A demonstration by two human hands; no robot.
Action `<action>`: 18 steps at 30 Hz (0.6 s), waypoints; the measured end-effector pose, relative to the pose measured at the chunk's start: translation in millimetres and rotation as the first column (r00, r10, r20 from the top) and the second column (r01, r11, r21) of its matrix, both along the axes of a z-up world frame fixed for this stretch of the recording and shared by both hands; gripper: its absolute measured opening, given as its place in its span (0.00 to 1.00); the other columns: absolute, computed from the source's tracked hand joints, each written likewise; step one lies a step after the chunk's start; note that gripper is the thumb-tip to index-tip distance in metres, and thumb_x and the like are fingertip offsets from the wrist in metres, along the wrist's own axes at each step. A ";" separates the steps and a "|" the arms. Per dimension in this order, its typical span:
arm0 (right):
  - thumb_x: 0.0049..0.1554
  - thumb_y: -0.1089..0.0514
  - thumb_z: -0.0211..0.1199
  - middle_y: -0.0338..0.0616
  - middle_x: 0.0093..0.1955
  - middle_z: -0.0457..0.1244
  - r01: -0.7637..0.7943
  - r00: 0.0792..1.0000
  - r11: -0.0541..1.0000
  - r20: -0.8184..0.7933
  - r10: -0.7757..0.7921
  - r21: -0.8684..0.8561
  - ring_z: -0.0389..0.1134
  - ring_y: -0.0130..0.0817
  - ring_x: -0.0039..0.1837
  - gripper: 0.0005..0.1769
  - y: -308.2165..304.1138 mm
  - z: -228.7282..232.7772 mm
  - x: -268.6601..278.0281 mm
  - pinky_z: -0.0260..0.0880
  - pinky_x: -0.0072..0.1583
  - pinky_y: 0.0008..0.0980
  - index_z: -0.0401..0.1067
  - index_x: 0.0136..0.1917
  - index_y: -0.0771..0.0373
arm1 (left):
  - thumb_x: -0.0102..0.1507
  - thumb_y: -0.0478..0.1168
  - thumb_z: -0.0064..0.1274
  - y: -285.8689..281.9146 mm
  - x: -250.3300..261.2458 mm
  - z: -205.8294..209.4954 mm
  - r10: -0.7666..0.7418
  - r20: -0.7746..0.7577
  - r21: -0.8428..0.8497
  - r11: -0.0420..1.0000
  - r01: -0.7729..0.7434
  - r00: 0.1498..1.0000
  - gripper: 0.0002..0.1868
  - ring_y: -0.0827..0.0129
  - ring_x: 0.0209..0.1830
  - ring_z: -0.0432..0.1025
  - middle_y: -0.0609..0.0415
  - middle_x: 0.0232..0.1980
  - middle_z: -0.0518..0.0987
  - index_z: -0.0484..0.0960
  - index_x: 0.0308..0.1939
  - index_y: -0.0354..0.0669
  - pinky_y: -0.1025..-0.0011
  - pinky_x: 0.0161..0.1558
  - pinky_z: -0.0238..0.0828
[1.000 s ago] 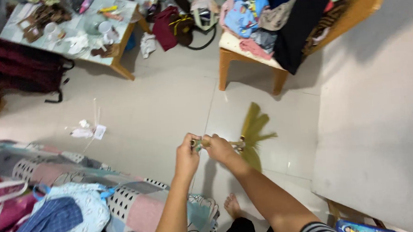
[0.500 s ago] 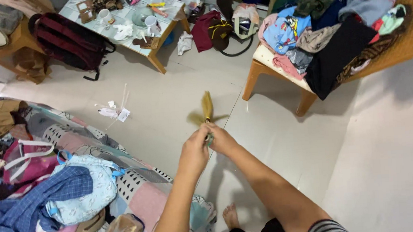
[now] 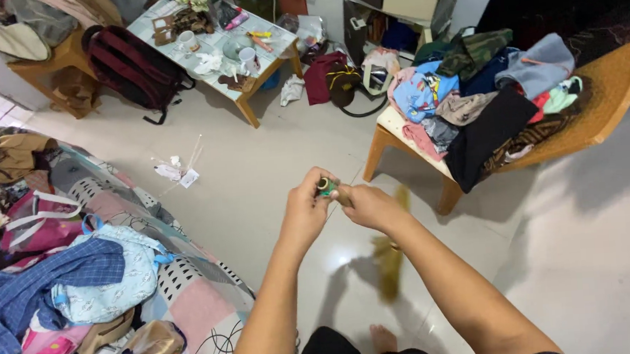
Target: The recorder assembles a traditional broom by attaching the broom head to a wooden handle and then sweeps the floor.
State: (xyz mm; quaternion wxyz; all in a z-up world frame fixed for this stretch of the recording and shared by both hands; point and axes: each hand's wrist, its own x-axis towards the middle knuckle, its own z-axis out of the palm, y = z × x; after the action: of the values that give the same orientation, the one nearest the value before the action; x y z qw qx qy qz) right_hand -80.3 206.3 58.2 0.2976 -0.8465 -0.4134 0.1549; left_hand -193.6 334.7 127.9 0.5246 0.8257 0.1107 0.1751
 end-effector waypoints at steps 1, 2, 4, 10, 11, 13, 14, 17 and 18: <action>0.53 0.57 0.62 0.55 0.43 0.69 -0.012 1.000 1.000 0.001 0.012 0.001 0.70 0.56 0.49 0.11 -4.1 -17.3 3.6 0.69 0.50 0.53 0.70 0.50 0.58 | 0.64 0.26 0.53 -0.3 5.7 -23.8 0.012 0.001 0.001 1.000 -0.012 1.000 0.10 0.67 0.33 0.73 0.48 0.33 0.81 0.76 0.47 0.40 0.70 0.38 0.72; 0.53 0.58 0.61 0.55 0.42 0.69 -0.021 1.000 0.999 -0.007 0.020 -0.034 0.71 0.57 0.48 0.12 -6.5 -35.1 7.9 0.69 0.50 0.53 0.70 0.51 0.57 | 0.63 0.25 0.53 1.3 11.8 -48.1 0.022 0.036 -0.016 1.000 -0.021 0.999 0.11 0.67 0.34 0.75 0.49 0.35 0.82 0.76 0.47 0.40 0.70 0.40 0.73; 0.52 0.58 0.60 0.56 0.42 0.69 -0.036 0.999 0.997 -0.008 0.036 -0.069 0.71 0.57 0.47 0.12 -2.8 -73.5 11.2 0.70 0.50 0.53 0.70 0.52 0.57 | 0.63 0.25 0.54 9.6 17.7 -94.0 0.039 0.077 -0.031 0.999 -0.037 0.996 0.11 0.68 0.36 0.77 0.51 0.37 0.83 0.75 0.47 0.41 0.70 0.42 0.75; 0.53 0.58 0.60 0.54 0.41 0.70 -0.008 0.999 0.991 -0.038 0.003 -0.130 0.72 0.55 0.48 0.09 44.4 -165.6 4.1 0.71 0.51 0.52 0.71 0.49 0.57 | 0.62 0.24 0.52 57.2 16.2 -179.3 0.050 0.025 -0.147 0.988 -0.045 0.998 0.14 0.66 0.46 0.80 0.51 0.43 0.84 0.70 0.47 0.42 0.69 0.50 0.76; 0.53 0.57 0.61 0.55 0.41 0.69 0.000 0.999 0.995 -0.035 -0.004 -0.100 0.72 0.56 0.47 0.10 62.8 -167.5 2.3 0.71 0.51 0.52 0.70 0.49 0.57 | 0.62 0.24 0.53 74.3 16.9 -180.5 0.067 -0.018 -0.138 0.988 -0.069 0.998 0.14 0.65 0.47 0.80 0.50 0.44 0.84 0.70 0.47 0.42 0.69 0.50 0.75; 0.53 0.57 0.61 0.55 0.40 0.69 -0.006 0.999 0.998 -0.035 0.004 -0.070 0.71 0.57 0.46 0.10 105.4 -163.2 -4.1 0.70 0.50 0.53 0.70 0.50 0.57 | 0.62 0.24 0.53 111.5 13.1 -170.7 0.098 -0.064 -0.130 0.986 -0.106 0.993 0.14 0.64 0.47 0.80 0.50 0.44 0.85 0.71 0.46 0.42 0.68 0.50 0.75; 0.53 0.58 0.61 0.56 0.41 0.69 0.013 0.996 0.998 -0.083 -0.019 -0.066 0.71 0.57 0.47 0.11 129.1 -157.3 -8.8 0.70 0.50 0.53 0.70 0.50 0.58 | 0.63 0.25 0.53 131.3 8.5 -159.9 0.105 -0.093 -0.124 0.985 -0.116 0.990 0.13 0.62 0.46 0.80 0.49 0.43 0.85 0.70 0.46 0.42 0.67 0.49 0.75; 0.55 0.56 0.60 0.57 0.42 0.68 0.038 0.985 0.998 -0.168 -0.045 -0.044 0.70 0.58 0.47 0.11 209.6 -146.7 -22.8 0.69 0.49 0.53 0.69 0.52 0.58 | 0.63 0.26 0.52 198.1 -2.4 -136.1 0.119 -0.193 -0.061 0.989 -0.133 0.974 0.11 0.56 0.42 0.80 0.44 0.40 0.84 0.70 0.46 0.42 0.64 0.45 0.75; 0.58 0.54 0.59 0.58 0.42 0.68 0.054 0.979 0.998 -0.195 -0.057 -0.021 0.70 0.59 0.47 0.11 235.6 -142.6 -25.8 0.69 0.50 0.53 0.69 0.53 0.59 | 0.64 0.27 0.52 218.9 -3.9 -127.7 0.121 -0.250 -0.001 0.992 -0.125 0.961 0.11 0.52 0.38 0.79 0.41 0.37 0.83 0.71 0.47 0.42 0.62 0.43 0.74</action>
State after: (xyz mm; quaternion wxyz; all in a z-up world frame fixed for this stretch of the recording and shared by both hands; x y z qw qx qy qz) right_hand -106.1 441.9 -84.4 0.3345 -0.8406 -0.3572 0.2321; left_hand -197.4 553.7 0.1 0.5016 0.8283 0.2283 0.1013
